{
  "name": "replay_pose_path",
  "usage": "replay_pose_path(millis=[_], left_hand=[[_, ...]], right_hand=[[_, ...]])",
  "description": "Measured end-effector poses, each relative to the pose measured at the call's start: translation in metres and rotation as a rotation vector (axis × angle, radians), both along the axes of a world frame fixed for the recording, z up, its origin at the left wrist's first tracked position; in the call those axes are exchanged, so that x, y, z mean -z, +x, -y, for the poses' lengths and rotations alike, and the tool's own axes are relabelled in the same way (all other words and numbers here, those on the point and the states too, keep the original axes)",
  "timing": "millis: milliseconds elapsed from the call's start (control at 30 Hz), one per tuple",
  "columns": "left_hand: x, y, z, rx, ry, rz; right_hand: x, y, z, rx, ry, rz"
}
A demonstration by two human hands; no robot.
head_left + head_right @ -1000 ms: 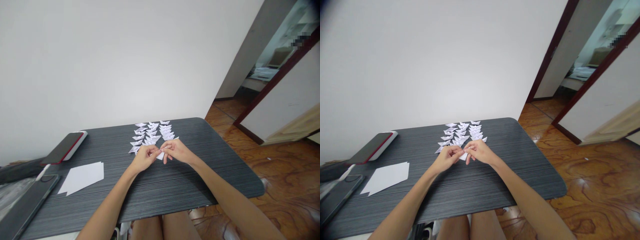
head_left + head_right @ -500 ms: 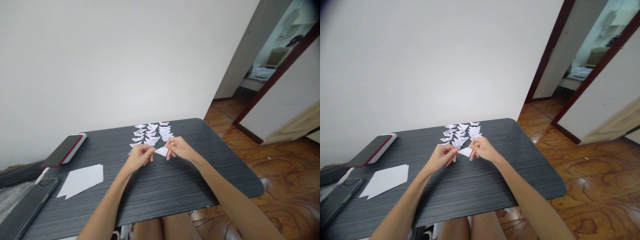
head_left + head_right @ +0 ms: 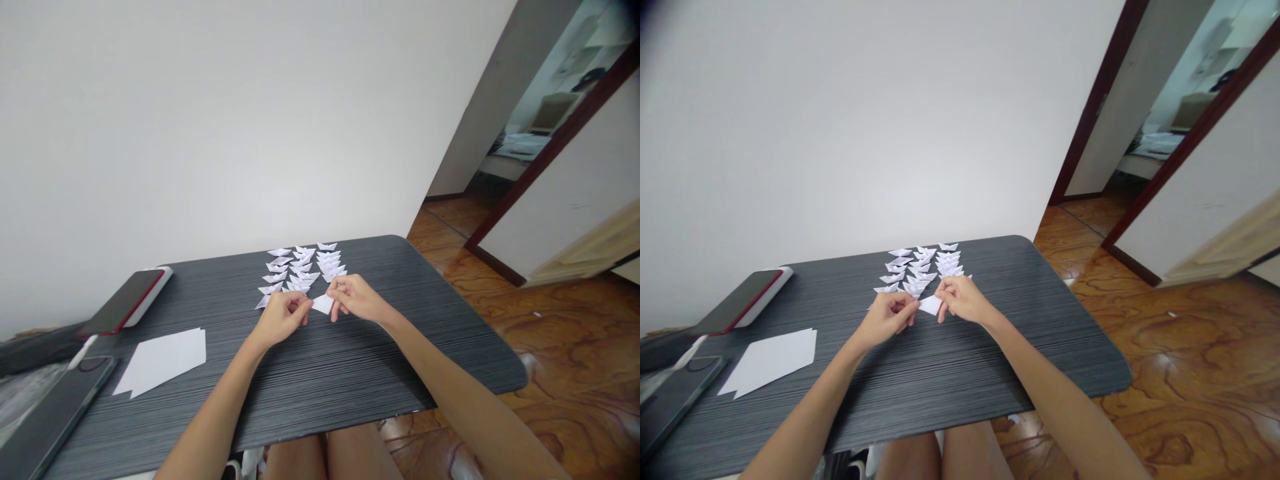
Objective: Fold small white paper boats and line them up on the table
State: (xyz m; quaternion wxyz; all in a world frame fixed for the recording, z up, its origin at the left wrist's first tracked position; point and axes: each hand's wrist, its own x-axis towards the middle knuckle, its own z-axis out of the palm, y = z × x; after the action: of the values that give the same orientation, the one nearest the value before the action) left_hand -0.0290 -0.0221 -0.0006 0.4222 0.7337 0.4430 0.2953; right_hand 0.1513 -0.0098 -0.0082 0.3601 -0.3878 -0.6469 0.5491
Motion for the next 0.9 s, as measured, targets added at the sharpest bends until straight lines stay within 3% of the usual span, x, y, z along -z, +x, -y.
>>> replay_pose_path(millis=[300, 500, 633, 900], left_hand=[[0.006, 0.005, 0.001, -0.074, -0.066, 0.138], [0.003, 0.002, 0.000, -0.001, -0.118, 0.166], [-0.001, 0.004, 0.001, -0.013, -0.172, 0.230], [-0.001, 0.005, 0.001, -0.020, -0.244, 0.262]], right_hand=[[0.004, -0.004, 0.000, 0.044, 0.019, -0.017], [0.000, -0.003, -0.001, 0.005, 0.070, -0.061], [0.001, -0.004, 0.000, 0.014, 0.161, -0.067], [0.001, -0.011, 0.007, 0.032, 0.212, -0.011]])
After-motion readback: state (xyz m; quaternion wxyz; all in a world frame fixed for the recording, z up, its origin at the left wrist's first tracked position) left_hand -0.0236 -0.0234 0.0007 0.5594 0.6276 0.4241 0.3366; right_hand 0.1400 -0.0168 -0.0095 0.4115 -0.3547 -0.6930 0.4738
